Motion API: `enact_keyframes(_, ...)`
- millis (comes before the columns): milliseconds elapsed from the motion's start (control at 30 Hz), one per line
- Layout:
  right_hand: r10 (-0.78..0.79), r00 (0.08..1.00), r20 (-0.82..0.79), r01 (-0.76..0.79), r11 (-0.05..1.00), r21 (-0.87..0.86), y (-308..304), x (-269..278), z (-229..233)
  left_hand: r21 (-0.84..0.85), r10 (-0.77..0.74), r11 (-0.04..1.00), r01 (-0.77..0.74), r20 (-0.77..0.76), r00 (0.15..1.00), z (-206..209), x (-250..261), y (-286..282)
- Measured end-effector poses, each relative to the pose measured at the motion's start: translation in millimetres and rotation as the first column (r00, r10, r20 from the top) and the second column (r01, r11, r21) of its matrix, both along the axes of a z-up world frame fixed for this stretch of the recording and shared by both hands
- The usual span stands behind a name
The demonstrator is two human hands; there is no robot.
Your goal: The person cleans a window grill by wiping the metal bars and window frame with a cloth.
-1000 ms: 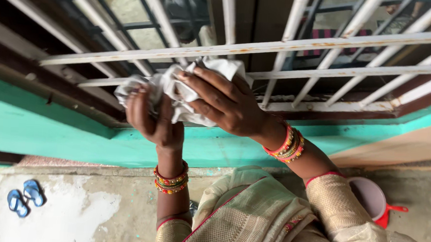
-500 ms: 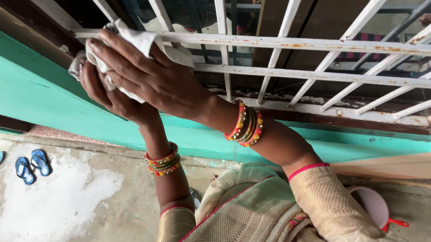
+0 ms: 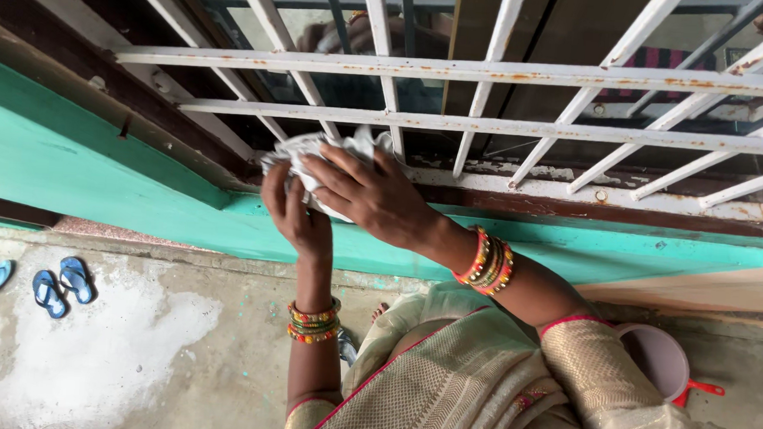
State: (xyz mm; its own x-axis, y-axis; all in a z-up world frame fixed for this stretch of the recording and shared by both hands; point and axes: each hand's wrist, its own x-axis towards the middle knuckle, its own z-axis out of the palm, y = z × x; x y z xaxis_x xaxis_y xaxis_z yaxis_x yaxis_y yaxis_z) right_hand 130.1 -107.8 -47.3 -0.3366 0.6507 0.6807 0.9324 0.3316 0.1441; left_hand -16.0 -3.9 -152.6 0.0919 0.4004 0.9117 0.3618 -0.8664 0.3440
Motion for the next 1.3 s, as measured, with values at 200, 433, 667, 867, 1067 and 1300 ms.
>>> enact_keyframes(200, 0.032, 0.991, -0.127, -0.039, 0.998, -0.056, -47, 20, -5, -0.043, -0.172, 0.985, 0.169, -0.084, 0.981, 7, 9, -45)
enact_keyframes(433, -0.089, 0.989, -0.116, 0.119, 0.951, 0.286, -91, 71, 25, 0.13, -0.38, 0.909, 0.396, -0.136, 0.915, 68, 68, -69)
enact_keyframes(667, -0.17, 0.97, -0.177, 0.2, 0.965, 0.172, -100, 91, -14, 0.11, -0.312, 0.934, 0.341, -0.219, 0.924, 52, 92, -75)
enact_keyframes(867, -0.173, 0.952, -0.253, 0.192, 0.98, 0.05, -137, 91, -20, 0.01, -0.446, 0.882, 0.471, -0.304, 0.842, 35, 91, -96)
enact_keyframes(1067, -0.233, 0.949, -0.215, 0.297, 0.89, 0.346, -159, 123, 3, 0.147, -0.485, 0.822, 0.55, -0.328, 0.811, 72, 122, -113)
enact_keyframes(1300, -0.364, 0.902, -0.231, 0.422, 0.855, 0.301, -170, 143, -21, 0.1, -0.466, 0.837, 0.539, -0.386, 0.796, 59, 152, -131)
